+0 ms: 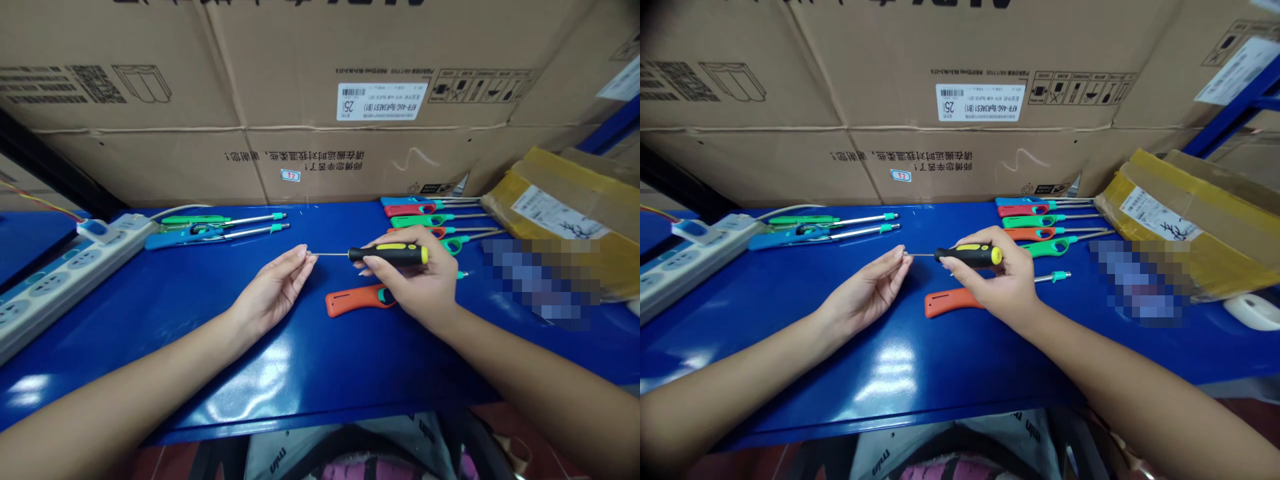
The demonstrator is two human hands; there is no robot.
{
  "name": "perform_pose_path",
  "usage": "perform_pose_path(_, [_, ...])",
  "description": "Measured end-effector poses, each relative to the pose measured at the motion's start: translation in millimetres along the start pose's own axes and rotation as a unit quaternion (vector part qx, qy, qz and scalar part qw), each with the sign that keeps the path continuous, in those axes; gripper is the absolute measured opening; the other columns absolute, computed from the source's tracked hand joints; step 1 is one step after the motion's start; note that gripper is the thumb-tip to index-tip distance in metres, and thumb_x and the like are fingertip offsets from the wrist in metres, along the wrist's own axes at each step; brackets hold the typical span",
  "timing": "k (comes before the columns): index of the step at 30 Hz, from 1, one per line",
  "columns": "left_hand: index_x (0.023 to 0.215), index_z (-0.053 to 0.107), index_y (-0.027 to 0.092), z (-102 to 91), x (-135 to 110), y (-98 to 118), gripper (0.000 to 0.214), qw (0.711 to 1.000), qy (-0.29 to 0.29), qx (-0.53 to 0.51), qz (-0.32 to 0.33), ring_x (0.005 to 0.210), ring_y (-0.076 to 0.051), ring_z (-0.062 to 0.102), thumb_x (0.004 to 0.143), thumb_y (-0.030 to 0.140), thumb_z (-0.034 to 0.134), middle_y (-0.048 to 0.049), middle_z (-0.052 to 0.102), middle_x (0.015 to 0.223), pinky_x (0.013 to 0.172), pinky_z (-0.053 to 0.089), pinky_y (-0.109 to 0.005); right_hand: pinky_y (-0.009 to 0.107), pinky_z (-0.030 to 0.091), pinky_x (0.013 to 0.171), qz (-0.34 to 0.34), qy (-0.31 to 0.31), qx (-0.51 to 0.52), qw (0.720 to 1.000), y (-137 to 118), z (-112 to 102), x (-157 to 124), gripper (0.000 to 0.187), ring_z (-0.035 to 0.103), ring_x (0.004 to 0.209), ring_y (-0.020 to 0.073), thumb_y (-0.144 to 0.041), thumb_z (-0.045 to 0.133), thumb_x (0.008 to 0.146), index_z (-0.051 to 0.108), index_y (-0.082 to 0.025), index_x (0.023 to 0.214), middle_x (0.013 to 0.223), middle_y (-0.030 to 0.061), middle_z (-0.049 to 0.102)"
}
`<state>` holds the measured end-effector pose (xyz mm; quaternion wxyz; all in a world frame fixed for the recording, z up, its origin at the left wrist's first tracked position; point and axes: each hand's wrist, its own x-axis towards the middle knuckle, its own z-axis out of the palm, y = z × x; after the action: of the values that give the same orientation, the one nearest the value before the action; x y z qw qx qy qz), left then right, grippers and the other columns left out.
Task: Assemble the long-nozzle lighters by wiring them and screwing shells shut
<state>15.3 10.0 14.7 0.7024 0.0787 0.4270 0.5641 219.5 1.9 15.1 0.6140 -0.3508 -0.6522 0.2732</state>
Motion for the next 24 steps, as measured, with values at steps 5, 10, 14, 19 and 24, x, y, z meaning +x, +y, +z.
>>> perform_pose_path(5, [0.095, 0.07, 0.008, -2.4, 0.9, -1.8, 0.015, 0.999, -0.026, 0.036, 0.019, 0.072, -0.011, 0.076, 0.091, -0.002, 0.06, -0.0061, 0.075, 0.082, 0.079, 0.064, -0.017, 0.031, 0.067, 0.058, 0.04, 0.002, 0.04, 0.998, -5.5, 2.8, 3.3, 0.015, 0.075, 0.07, 0.0191, -0.034, 0.076, 0.085, 0.067, -0.024, 0.091, 0.087, 0.0023, 0.072])
perform_pose_path(10, [0.092, 0.071, 0.01, -3.8, -0.4, -4.3, 0.016, 0.996, -0.048, 0.069, 0.025, 0.078, -0.013, 0.076, 0.094, 0.004, 0.057, -0.0077, 0.076, 0.084, 0.079, 0.063, -0.018, 0.028, 0.067, 0.055, 0.064, 0.011, 0.072, 0.995, -5.4, 4.6, 4.6, 0.017, 0.075, 0.066, 0.0172, -0.033, 0.076, 0.086, 0.064, -0.023, 0.092, 0.084, 0.0008, 0.073])
perform_pose_path(14, [0.095, 0.073, 0.01, -3.9, -3.0, -5.3, 0.021, 0.99, -0.076, 0.112, 0.04, 0.092, -0.018, 0.076, 0.097, 0.019, 0.054, -0.0124, 0.077, 0.096, 0.085, 0.062, -0.025, 0.027, 0.065, 0.053, 0.074, 0.036, 0.081, 0.993, -6.1, -0.3, 10.1, 0.015, 0.074, 0.063, 0.0166, -0.036, 0.074, 0.088, 0.063, -0.025, 0.09, 0.081, 0.0001, 0.071])
perform_pose_path(19, [0.098, 0.076, 0.011, -6.7, -7.4, -3.7, 0.022, 0.939, -0.137, 0.278, 0.148, 0.099, -0.023, 0.072, 0.086, 0.026, 0.066, -0.0136, 0.076, 0.1, 0.09, 0.057, -0.03, 0.026, 0.06, 0.045, 0.072, 0.057, 0.097, 0.991, -9.2, -9.7, 21.4, 0.027, 0.069, 0.054, 0.0137, -0.047, 0.069, 0.09, 0.053, -0.026, 0.089, 0.083, -0.0012, 0.073])
perform_pose_path(24, [0.103, 0.078, 0.021, -14.8, -12.9, -1.9, 0.027, 0.69, -0.251, 0.589, 0.338, 0.098, -0.024, 0.063, 0.076, 0.018, 0.074, -0.0078, 0.073, 0.106, 0.093, 0.047, -0.036, 0.026, 0.054, 0.039, 0.039, 0.031, 0.112, 0.992, -11.2, -15.8, 23.9, 0.024, 0.064, 0.046, 0.0131, -0.044, 0.065, 0.094, 0.049, -0.026, 0.092, 0.077, -0.0027, 0.073])
